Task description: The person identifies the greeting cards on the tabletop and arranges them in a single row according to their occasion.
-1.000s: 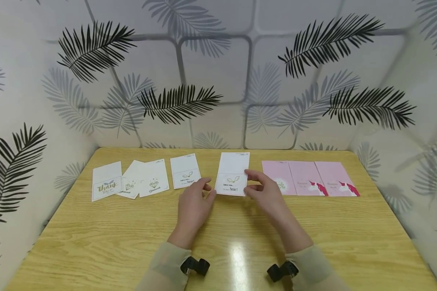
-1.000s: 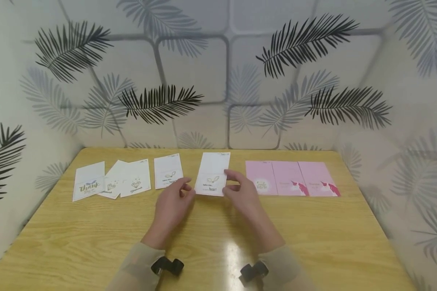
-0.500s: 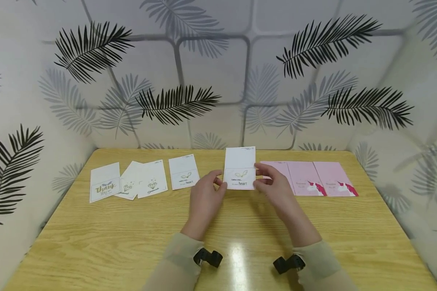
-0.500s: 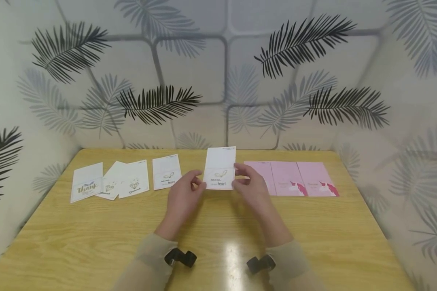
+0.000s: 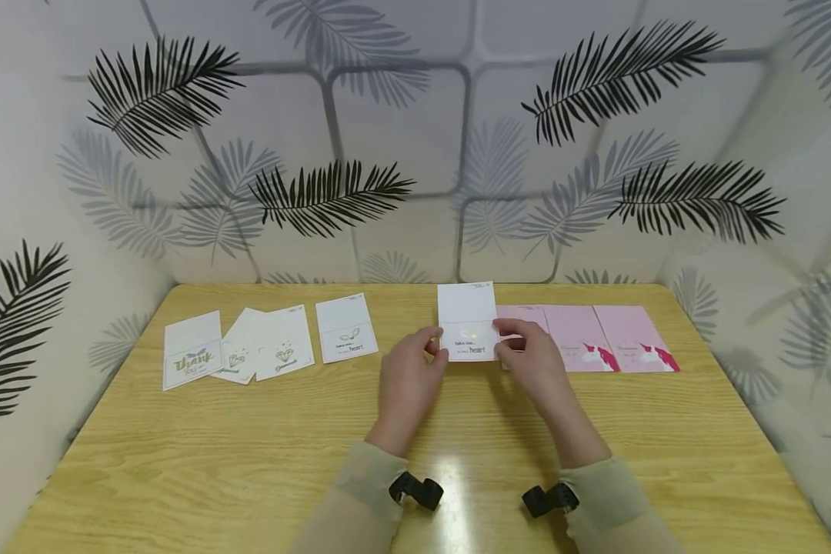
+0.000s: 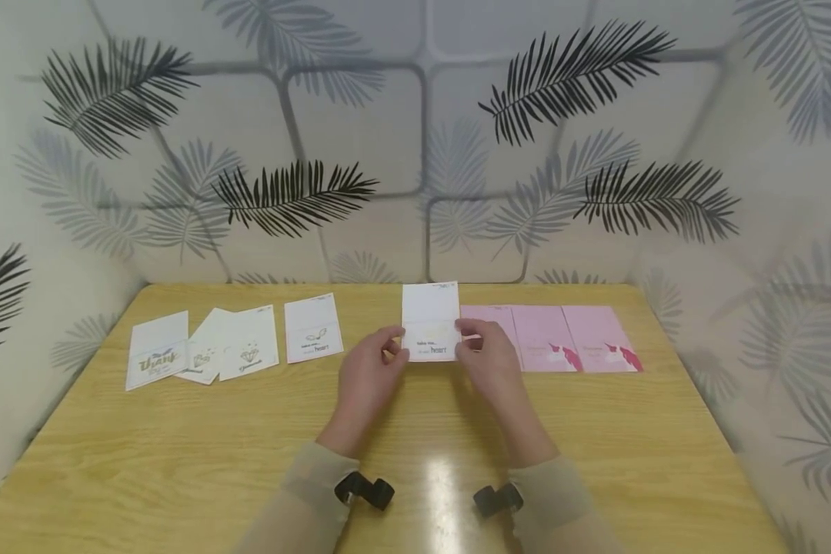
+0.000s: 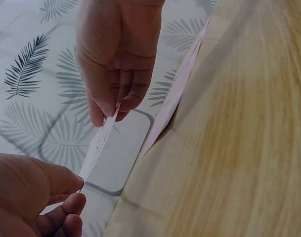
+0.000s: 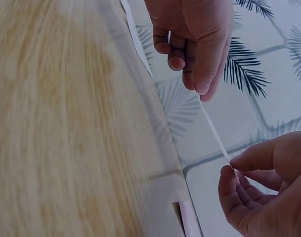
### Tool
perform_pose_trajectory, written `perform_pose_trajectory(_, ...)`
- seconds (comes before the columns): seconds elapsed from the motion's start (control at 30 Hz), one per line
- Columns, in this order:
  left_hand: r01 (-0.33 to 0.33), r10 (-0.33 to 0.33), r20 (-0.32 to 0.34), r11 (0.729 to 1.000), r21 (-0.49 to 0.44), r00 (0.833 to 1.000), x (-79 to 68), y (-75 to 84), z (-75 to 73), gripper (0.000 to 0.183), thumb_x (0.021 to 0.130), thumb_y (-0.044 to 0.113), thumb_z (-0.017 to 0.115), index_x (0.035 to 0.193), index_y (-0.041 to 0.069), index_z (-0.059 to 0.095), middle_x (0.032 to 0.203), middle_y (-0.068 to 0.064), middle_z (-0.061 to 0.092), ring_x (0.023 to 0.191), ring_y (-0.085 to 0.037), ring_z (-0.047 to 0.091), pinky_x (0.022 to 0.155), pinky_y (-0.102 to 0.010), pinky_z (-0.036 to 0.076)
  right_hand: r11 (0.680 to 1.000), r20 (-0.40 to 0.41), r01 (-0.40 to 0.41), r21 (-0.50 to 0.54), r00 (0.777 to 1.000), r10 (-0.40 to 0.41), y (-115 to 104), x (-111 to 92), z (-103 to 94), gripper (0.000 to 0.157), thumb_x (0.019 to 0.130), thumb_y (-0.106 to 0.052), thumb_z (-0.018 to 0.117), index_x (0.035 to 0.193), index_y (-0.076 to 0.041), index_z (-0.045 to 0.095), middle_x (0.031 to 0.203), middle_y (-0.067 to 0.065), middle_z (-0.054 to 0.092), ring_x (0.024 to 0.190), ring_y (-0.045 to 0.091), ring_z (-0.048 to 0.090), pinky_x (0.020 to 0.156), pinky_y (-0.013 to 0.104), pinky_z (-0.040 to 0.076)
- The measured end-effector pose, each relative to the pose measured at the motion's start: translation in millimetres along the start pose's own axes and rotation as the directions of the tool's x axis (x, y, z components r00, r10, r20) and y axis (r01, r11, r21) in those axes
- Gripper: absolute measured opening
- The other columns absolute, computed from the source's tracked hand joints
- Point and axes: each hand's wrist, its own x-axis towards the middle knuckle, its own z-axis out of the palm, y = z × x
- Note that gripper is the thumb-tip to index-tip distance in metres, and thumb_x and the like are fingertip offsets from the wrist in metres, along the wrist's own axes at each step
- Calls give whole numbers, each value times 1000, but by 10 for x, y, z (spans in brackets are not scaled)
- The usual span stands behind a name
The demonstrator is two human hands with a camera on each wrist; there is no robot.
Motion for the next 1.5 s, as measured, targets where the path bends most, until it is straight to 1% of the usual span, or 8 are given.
perform_pose_trajectory(0.13, -1, 1, 1, 1000, 12, 1000, -3, -13, 42, 30, 100, 14, 81, 129, 9, 80, 97, 3, 77, 78, -16, 66, 75, -39, 53, 997, -1, 17, -70, 1000, -17, 32, 3, 8, 40, 102, -2, 65, 142, 0, 71, 140, 21, 66, 121, 36, 68, 95, 43, 57)
perform_pose_trajectory(0.23, 6, -6, 8, 1000, 18, 1000, -4, -22, 62, 30, 100, 14, 81, 129, 8, 80, 98, 2, 77, 82, -19, 68, 78, -41, 53, 994, 14, 23, -105, 1000, -21, 57, 9, 14, 40, 102, -3, 66, 142, 1, 71, 140, 21, 67, 122, 37, 68, 100, 48, 54)
perform_pose_trajectory(0.5, -6, 4, 30, 998, 67, 1000, -15, -62, 125, 29, 100, 15, 81, 128, 9, 80, 99, 1, 78, 90, -24, 72, 88, -49, 55, 978, 44, 9, -210, 999, 1, 91, 4, 41, 39, 103, -6, 69, 141, 0, 72, 134, 22, 69, 114, 35, 68, 89, 45, 54)
perform_pose_trajectory(0.63, -9, 6, 37, 997, 77, 999, -3, -93, 177, 28, 100, 16, 82, 127, 10, 81, 98, 1, 77, 92, -25, 73, 89, -50, 55, 964, 65, 19, -267, 998, -2, 89, -7, 62, 39, 103, -8, 71, 140, 1, 72, 139, 23, 66, 112, 35, 66, 93, 47, 54)
perform_pose_trajectory(0.73, -6, 3, 40, 997, 77, 999, 2, -103, 202, 27, 99, 16, 82, 126, 10, 81, 98, 2, 77, 92, -24, 72, 90, -51, 54, 948, 86, 50, -315, 996, -24, 82, -8, 77, 39, 103, -10, 71, 140, 3, 72, 145, 25, 63, 119, 38, 65, 103, 52, 54)
perform_pose_trajectory(0.87, -7, 3, 47, 996, 86, 999, 3, -104, 216, 27, 99, 17, 83, 125, 11, 81, 98, 2, 76, 93, -25, 72, 91, -52, 53, 915, 109, 104, -391, 992, -67, 81, -10, 86, 39, 103, -11, 71, 138, 6, 72, 148, 28, 61, 135, 46, 59, 115, 59, 46)
perform_pose_trajectory(0.97, -13, 8, 52, 995, 99, 999, 4, -103, 222, 27, 99, 18, 83, 125, 11, 81, 99, 2, 76, 94, -27, 72, 91, -53, 53, 891, 119, 131, -434, 989, -88, 85, -13, 92, 40, 103, -12, 70, 138, 7, 71, 148, 29, 61, 139, 50, 55, 119, 61, 42)
perform_pose_trajectory(1.5, -28, 16, 74, 985, 169, 997, 3, -110, 245, 25, 99, 19, 84, 123, 11, 82, 93, 2, 71, 90, -26, 70, 87, -51, 52, 880, 140, 104, -462, 989, -43, 115, -24, 136, 43, 103, -14, 73, 141, 4, 71, 150, 28, 59, 139, 50, 53, 118, 62, 42)
